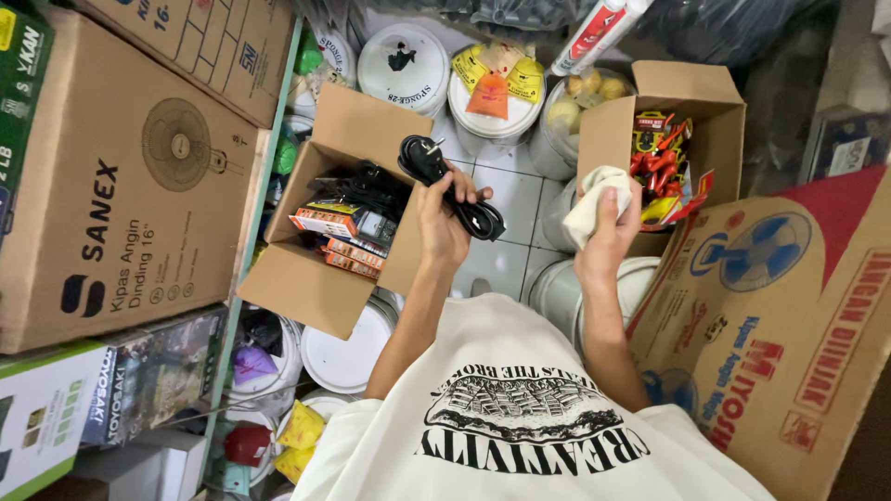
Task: The person wipes a black power cord and its white plug with a cloth, then puts them into a cardboard box.
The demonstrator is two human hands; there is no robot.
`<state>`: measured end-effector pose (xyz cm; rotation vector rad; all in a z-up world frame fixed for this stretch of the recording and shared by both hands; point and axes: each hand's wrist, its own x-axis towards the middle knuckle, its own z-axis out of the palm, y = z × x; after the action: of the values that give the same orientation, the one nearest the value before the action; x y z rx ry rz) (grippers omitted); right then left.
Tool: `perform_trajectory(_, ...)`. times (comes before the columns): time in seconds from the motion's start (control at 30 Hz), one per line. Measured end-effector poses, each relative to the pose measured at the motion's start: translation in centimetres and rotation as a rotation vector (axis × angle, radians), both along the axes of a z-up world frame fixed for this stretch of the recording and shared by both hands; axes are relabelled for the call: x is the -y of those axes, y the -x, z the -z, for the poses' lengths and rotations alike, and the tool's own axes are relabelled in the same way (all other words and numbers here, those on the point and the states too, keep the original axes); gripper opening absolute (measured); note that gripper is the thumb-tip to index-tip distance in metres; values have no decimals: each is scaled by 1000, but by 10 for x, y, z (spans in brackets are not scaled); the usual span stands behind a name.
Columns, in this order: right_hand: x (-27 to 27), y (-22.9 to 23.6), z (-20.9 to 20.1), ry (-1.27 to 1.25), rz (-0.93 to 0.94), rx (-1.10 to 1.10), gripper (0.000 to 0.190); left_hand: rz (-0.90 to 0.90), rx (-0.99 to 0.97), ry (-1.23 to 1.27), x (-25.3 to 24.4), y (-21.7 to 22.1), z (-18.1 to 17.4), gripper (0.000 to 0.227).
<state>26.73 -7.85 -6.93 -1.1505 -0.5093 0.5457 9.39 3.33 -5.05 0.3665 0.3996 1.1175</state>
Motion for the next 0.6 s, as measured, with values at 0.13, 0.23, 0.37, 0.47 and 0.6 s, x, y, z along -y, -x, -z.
perform_trajectory(0.13,-5,1,2,90,-136,444,34,-30,-41,-72,6,-33,5,15)
perform_trajectory(0.23,-16,13,-12,151,-270,755,30,-37,-53,-84,8,-51,2,16)
perform_trajectory(0.37,-22,-11,-20,183,-325,697,32,-38,-73,-167,-5,-60,-2,16)
perform_trajectory(0.47,-15,-38,-2,237,-265,645,30,57,-42,-201,-10,-71,4,15)
perform_trajectory(0.6,-6,-75,20,284,-172,326,24,262,19,-187,-14,-102,1,28)
